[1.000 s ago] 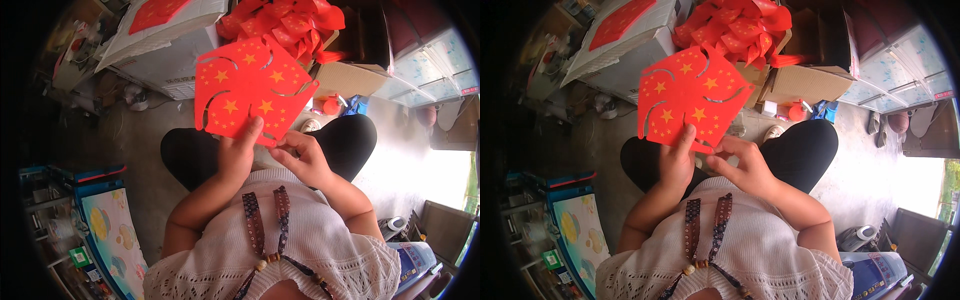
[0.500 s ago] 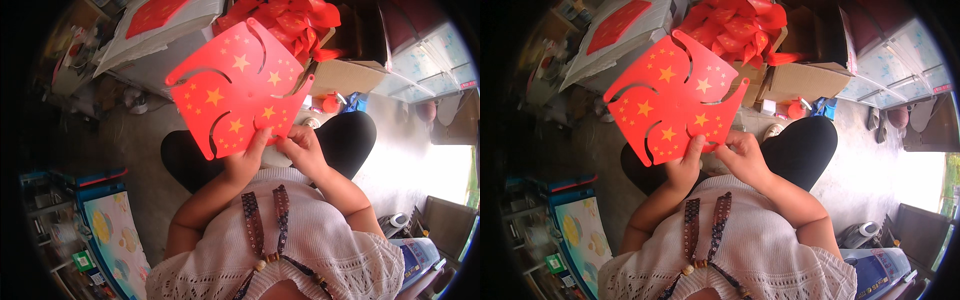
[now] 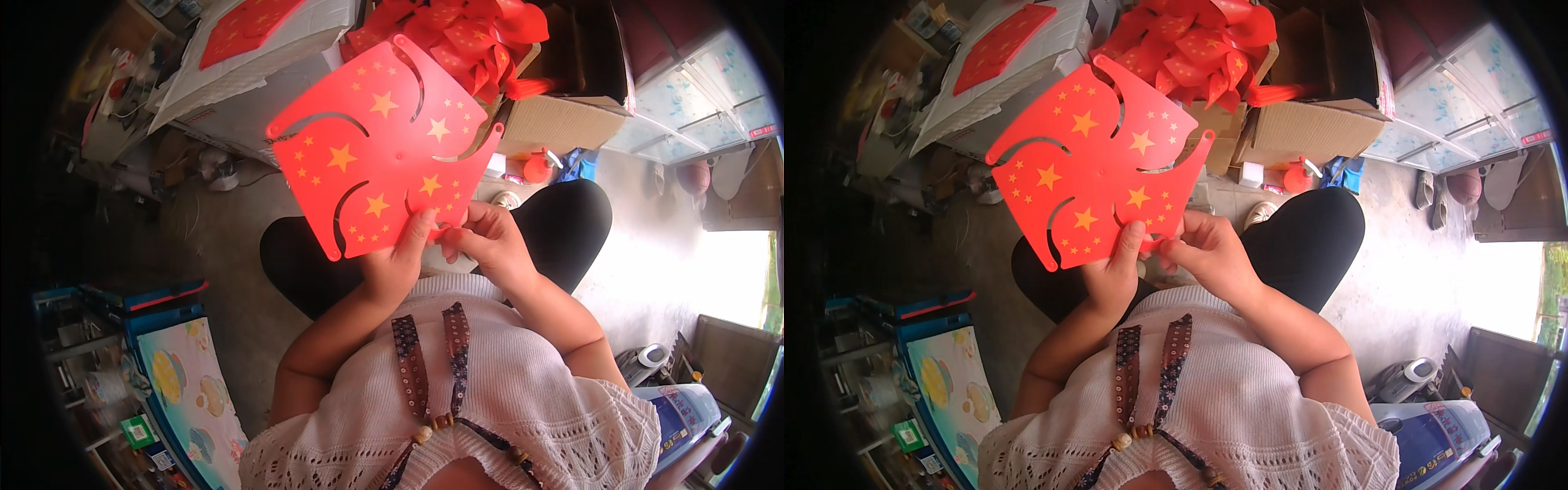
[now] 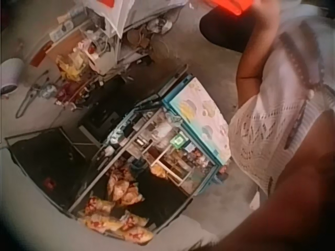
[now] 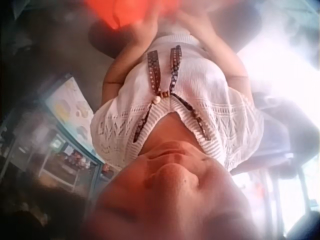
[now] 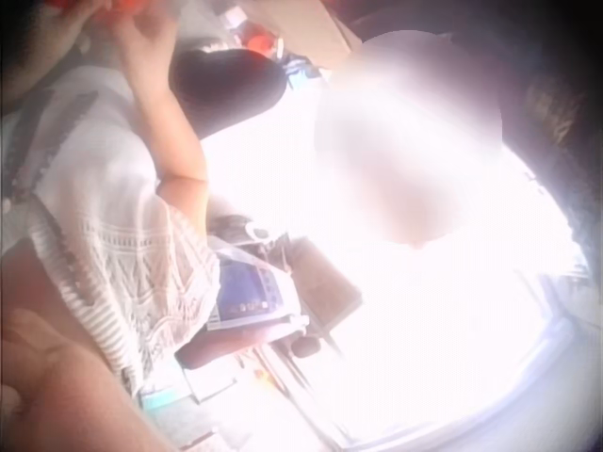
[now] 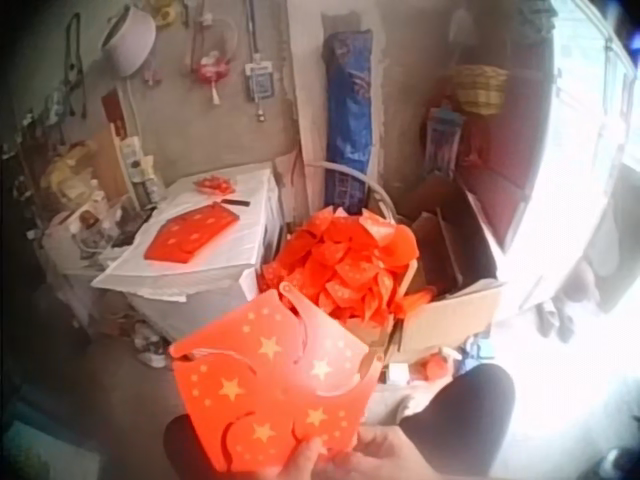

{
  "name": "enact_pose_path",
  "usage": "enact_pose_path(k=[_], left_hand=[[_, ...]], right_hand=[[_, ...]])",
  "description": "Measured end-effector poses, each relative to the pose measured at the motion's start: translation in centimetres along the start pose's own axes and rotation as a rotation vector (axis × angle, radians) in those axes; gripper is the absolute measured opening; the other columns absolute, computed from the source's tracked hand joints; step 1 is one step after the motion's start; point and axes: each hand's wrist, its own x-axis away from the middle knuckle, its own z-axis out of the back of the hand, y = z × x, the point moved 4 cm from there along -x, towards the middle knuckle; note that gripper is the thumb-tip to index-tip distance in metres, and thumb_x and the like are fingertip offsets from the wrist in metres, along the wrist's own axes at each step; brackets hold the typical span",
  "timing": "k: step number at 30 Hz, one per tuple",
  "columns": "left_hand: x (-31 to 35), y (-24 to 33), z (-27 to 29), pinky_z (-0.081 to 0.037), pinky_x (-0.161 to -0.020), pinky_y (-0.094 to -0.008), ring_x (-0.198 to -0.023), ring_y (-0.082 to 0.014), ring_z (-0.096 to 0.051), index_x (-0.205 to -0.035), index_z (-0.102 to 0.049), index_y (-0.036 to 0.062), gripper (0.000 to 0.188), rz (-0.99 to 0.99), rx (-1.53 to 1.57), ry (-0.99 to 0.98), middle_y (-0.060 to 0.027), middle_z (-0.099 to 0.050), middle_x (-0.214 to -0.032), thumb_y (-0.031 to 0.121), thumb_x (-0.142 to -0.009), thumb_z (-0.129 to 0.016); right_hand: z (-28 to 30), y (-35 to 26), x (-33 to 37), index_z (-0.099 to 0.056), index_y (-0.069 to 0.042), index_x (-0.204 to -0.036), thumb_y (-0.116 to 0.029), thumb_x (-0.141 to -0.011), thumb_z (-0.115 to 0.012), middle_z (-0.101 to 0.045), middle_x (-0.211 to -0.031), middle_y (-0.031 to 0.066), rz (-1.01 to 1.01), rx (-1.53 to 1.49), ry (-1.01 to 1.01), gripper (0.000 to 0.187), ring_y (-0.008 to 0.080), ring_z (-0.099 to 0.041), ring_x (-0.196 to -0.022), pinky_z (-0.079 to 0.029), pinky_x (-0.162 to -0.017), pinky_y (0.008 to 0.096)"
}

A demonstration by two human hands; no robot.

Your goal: The person assembles red paper decorations by folding and attaching pieces together. They handle multiple red paper cutouts, fold them into shapes, and place the finished items into a nearby box.

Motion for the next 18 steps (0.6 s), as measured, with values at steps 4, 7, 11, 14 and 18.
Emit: enact_pose_path(k=[4, 7, 11, 14, 18], left_hand=[[0.1, 0.5, -0.2, -0.047, -0.071, -0.0232, -0.077, -0.0095, -0.056, -0.114, -0.054, -0.0027, 0.017, -0.07, -0.055, -0.056, -0.0032, -0.061, -0.095, 0.004, -0.099, -0.057], [0.0, 0.6, -0.1, -0.049, -0.074, -0.0247, -0.081, -0.011, -0.059, -0.115, -0.054, -0.003, 0.017, -0.158, -0.107, -0.061, -0.0043, -0.063, -0.098, 0.004, -0.1, -0.056], [0.2, 0.0, 0.2, -0.051, -0.078, -0.0268, -0.085, -0.0132, -0.062, -0.116, -0.055, -0.0034, 0.018, -0.145, -0.074, -0.006, -0.0061, -0.065, -0.103, 0.005, -0.1, -0.055], [0.6, -0.4, 0.2, -0.052, -0.079, -0.0278, -0.086, -0.014, -0.064, -0.115, -0.056, -0.0037, 0.018, -0.044, -0.05, 0.022, -0.0071, -0.066, -0.102, 0.005, -0.1, -0.055], [0.9, -1.1, 0.5, -0.052, -0.08, -0.0284, -0.086, -0.0142, -0.064, -0.114, -0.056, -0.0041, 0.016, -0.022, -0.1, 0.023, -0.0076, -0.067, -0.1, 0.005, -0.101, -0.054]], right_hand=[[0.2, 0.4, -0.1, -0.067, 0.005, -0.101, 0.0, -0.088, -0.059, -0.071, -0.088, 0.0091, -0.015, -0.015, 0.014, 0.016, 0.0113, -0.062, -0.07, -0.05, -0.067, 0.0249], [0.3, 1.0, -0.1, -0.066, 0.004, -0.1, -0.003, -0.091, -0.06, -0.07, -0.087, 0.0095, -0.077, -0.136, -0.004, 0.013, 0.013, -0.064, -0.072, -0.052, -0.068, 0.026], [0.2, 1.2, 0.4, -0.064, 0.002, -0.098, -0.008, -0.095, -0.061, -0.07, -0.087, 0.0098, -0.137, -0.294, -0.008, 0.011, 0.015, -0.065, -0.076, -0.053, -0.073, 0.0268], [0.3, 1.9, 0.3, -0.063, 0.0, -0.099, -0.009, -0.097, -0.06, -0.07, -0.088, 0.0103, -0.139, -0.392, -0.002, 0.01, 0.0156, -0.065, -0.078, -0.053, -0.076, 0.0271], [0.3, 2.5, 0.2, -0.063, 0.0, -0.099, -0.009, -0.097, -0.06, -0.07, -0.09, 0.0107, -0.136, -0.425, 0.038, 0.01, 0.0164, -0.065, -0.08, -0.053, -0.078, 0.0284]])
